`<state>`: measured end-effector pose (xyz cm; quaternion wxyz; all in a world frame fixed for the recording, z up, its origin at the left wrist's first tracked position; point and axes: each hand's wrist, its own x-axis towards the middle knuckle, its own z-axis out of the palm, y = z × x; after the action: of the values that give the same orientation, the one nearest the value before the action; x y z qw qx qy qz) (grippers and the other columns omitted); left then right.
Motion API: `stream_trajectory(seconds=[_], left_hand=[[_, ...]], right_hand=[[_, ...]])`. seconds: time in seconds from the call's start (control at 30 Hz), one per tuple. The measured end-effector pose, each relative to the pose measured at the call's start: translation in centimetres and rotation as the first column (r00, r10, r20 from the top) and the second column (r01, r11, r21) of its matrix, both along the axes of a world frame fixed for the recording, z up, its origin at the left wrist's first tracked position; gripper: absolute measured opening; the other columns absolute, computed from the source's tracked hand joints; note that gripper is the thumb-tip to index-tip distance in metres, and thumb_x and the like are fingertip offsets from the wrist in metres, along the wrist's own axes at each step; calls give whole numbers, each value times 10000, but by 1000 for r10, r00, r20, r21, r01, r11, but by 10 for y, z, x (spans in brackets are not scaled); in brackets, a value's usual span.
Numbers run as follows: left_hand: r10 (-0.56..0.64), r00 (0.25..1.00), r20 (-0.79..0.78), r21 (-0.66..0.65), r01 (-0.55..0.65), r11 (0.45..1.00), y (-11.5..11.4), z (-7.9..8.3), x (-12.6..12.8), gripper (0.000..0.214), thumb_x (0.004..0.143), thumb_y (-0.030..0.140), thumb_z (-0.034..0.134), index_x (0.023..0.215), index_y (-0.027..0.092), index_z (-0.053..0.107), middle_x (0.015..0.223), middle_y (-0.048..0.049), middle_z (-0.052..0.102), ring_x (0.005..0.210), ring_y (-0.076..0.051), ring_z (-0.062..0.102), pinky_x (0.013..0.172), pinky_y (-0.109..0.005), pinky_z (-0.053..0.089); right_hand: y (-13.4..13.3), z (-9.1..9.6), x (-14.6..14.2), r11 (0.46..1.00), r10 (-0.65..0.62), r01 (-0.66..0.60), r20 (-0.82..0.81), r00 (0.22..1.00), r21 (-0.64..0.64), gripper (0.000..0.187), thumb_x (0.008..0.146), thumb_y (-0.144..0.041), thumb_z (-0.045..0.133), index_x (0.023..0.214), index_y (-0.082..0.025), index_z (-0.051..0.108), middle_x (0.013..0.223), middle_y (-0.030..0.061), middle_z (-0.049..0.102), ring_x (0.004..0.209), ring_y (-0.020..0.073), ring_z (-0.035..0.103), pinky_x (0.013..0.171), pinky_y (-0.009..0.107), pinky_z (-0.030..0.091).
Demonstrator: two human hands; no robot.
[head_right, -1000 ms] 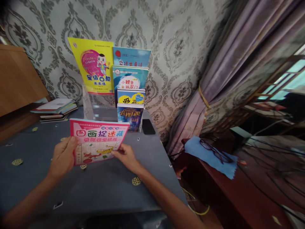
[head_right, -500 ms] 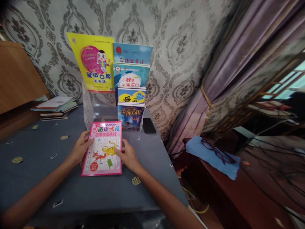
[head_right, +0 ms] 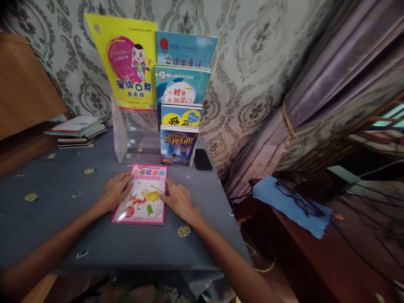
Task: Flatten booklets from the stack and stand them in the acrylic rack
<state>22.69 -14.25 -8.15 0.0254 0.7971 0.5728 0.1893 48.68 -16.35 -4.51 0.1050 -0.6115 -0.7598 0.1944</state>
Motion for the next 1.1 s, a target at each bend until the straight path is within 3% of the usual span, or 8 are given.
stream_trajectory(seconds=[0.07,0.2,0.4,0.8,1.1], left_hand=[[0,1000,-27,-7,0,1000,0,2,1,361,964,278,406,1255,179,593,1347,-143,591,1214,-306,544,981,-475,452],[-8,998,-58,-33,6,999,4,6,1,337,958,275,421,1226,176,601,1334,-142,605,1205,-298,561,965,-460,467],[-33,998,-52,-15,33,999,17,4,2,340,960,273,417,1238,188,594,1348,-137,596,1192,-301,575,961,-468,480],[-199,978,-58,34,202,979,53,-4,13,372,945,227,428,1265,178,609,1325,-122,641,1243,-271,575,1075,-468,442],[-355,932,-75,42,359,933,69,-4,49,368,975,216,403,1271,180,620,1322,-97,648,1227,-231,585,1095,-424,425]], right_hand=[[-1,-1,0,999,19,-19,22,1000,30,495,906,-394,637,1373,-259,545,914,37,746,887,262,702,740,332,497],[-4,-12,0,976,51,-55,23,998,209,404,904,-325,659,1292,-223,612,1116,89,697,1040,255,649,808,325,500],[-6,-31,3,928,120,-98,-40,992,359,215,898,-276,680,1096,-196,702,1007,83,678,979,241,617,862,360,496],[-1,-41,8,909,162,-108,-103,981,402,189,892,-253,676,1072,-203,710,1001,75,691,946,236,604,874,378,491],[-1,-41,7,910,166,-107,-115,979,402,184,888,-241,683,1064,-195,710,1006,79,696,953,239,605,892,389,493]])
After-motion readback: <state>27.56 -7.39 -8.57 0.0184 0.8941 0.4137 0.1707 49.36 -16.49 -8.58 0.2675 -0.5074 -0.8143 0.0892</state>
